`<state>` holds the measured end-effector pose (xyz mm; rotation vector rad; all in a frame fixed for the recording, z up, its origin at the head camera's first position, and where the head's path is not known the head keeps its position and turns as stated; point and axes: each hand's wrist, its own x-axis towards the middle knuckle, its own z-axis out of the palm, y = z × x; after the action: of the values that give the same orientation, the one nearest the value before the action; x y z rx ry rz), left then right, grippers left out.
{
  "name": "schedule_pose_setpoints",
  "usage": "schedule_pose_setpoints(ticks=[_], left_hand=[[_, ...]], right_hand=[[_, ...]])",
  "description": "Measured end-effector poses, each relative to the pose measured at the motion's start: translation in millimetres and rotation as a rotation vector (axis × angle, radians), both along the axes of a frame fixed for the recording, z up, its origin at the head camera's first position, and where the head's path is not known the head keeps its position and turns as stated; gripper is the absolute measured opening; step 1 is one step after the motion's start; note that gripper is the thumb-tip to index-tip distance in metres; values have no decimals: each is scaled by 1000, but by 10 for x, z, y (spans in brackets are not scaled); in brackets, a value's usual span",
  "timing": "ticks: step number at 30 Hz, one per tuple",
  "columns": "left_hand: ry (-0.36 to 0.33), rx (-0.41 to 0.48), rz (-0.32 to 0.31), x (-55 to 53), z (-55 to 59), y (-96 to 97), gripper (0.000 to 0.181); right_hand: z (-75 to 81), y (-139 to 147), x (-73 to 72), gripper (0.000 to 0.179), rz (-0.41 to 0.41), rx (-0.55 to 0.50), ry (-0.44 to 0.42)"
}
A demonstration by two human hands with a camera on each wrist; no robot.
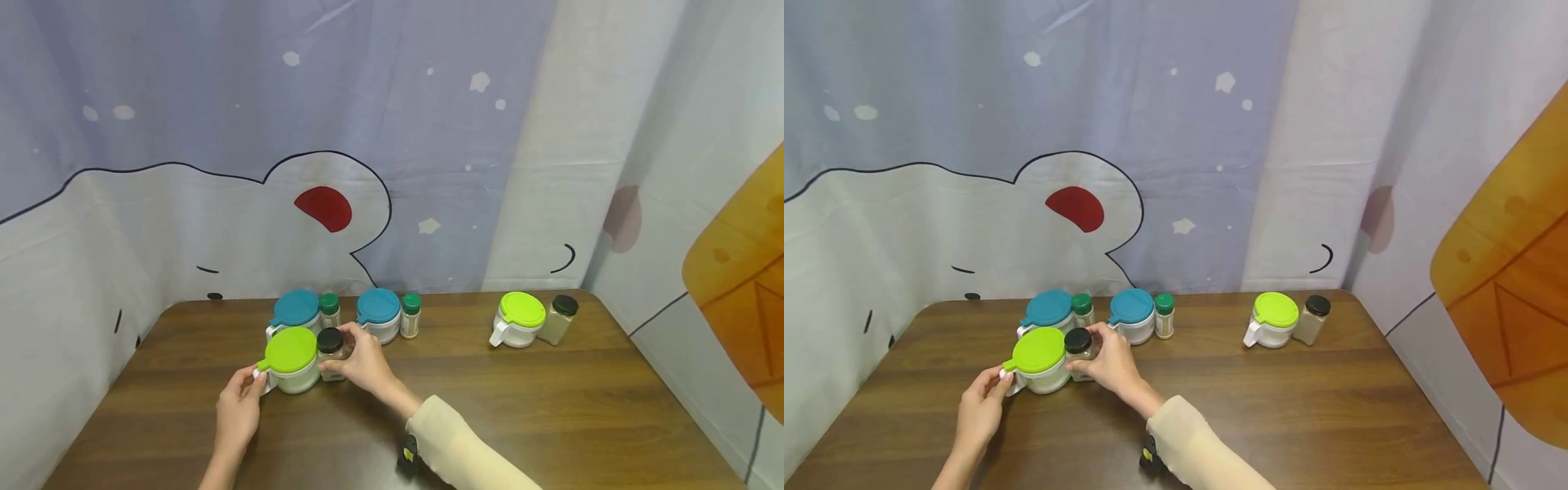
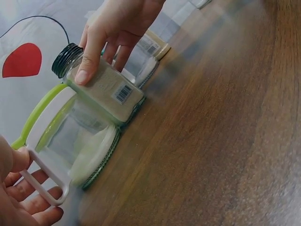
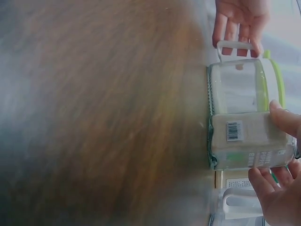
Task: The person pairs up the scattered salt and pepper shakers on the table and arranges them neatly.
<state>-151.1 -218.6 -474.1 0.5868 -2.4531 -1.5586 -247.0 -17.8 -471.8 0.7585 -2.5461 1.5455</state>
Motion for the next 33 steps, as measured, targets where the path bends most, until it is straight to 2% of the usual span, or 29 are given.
schedule_pose_setpoints(ticks=[9, 16, 20, 24, 28, 33], left_hand=[[4, 6, 11, 10, 13, 1, 41], [2, -33, 42, 20, 37, 20, 40], [72, -67, 94, 16, 49, 56, 36], [170, -93, 140, 22, 69, 93, 30], [215, -134, 154, 50, 121, 125, 30], [269, -148, 157, 77, 199, 173, 33]], right_hand=[[22, 5, -17, 60, -6, 25, -5], [36, 5, -18, 59, 25, 19, -45], [19, 0, -14, 61, 20, 24, -37], [3, 5, -4, 62, 21, 51, 16], [-2, 15, 11, 63, 18, 73, 61], [16, 28, 19, 62, 20, 46, 58]])
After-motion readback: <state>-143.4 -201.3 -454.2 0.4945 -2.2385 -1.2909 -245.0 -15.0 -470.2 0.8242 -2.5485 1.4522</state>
